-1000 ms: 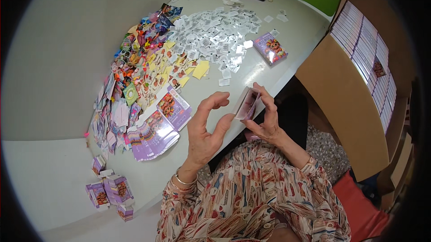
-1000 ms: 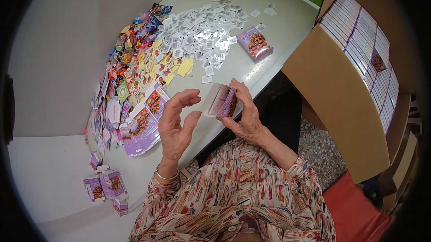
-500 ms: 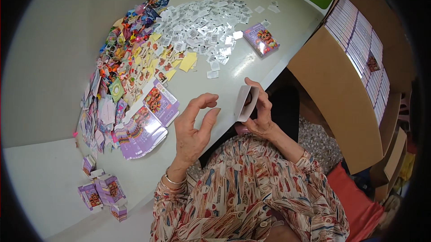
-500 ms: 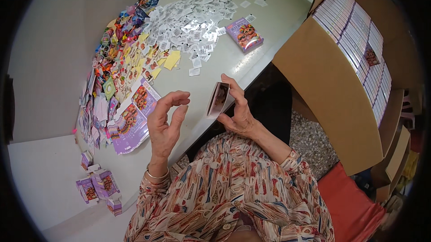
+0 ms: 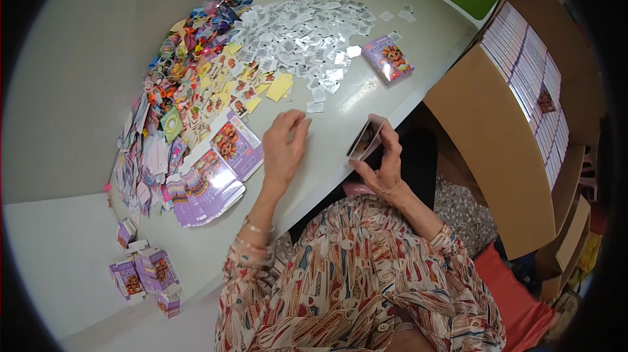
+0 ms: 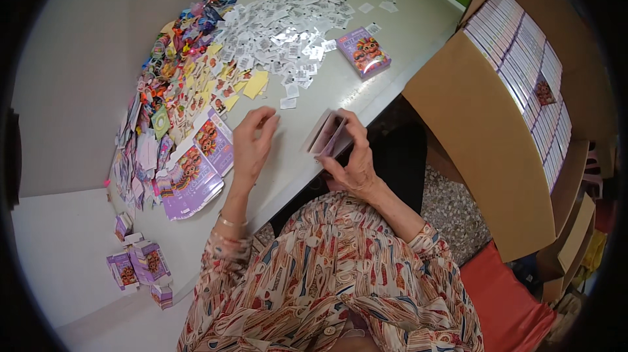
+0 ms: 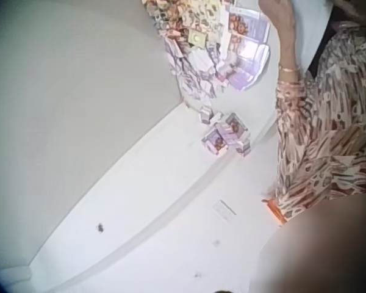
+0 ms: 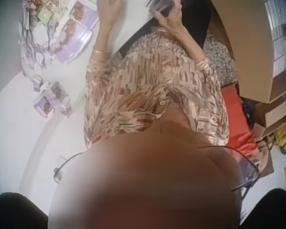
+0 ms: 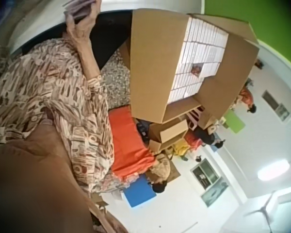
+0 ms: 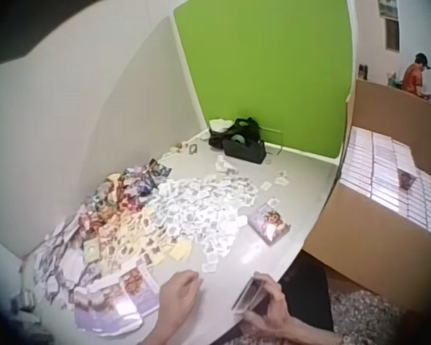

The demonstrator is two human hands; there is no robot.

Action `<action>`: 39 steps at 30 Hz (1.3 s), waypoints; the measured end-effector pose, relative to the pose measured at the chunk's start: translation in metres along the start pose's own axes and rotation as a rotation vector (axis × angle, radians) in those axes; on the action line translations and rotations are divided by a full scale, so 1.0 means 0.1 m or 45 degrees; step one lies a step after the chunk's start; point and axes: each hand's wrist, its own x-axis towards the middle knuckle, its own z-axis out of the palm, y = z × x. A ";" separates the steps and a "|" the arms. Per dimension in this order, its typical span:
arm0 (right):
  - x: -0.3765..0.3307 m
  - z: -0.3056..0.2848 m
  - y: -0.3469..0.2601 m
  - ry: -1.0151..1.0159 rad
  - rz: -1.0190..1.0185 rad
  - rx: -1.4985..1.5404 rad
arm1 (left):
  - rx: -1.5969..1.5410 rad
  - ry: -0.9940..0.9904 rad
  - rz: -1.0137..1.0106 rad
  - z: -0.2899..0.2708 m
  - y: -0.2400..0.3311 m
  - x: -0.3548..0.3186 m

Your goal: The recorder is packaging small toy cards and instruction pamphlets into individual pink packets at a factory workstation.

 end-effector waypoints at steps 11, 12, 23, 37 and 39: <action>0.06 0.00 -0.03 0.060 -0.035 -0.092 | 0.471 0.186 0.208 0.25 -0.27 0.30; 0.10 0.00 -0.08 0.035 -0.031 -0.116 | 0.372 0.111 0.130 0.17 -0.25 0.28; 0.37 0.15 -0.39 -0.060 -0.141 -0.360 | 0.593 0.044 0.603 -0.18 0.64 -0.08; 0.40 0.39 -0.29 -0.146 0.031 -0.213 | 0.005 -0.201 0.286 -0.92 0.36 0.25; 0.38 0.37 -0.23 -0.114 0.019 -0.228 | 0.077 0.023 0.121 -1.19 -0.03 0.48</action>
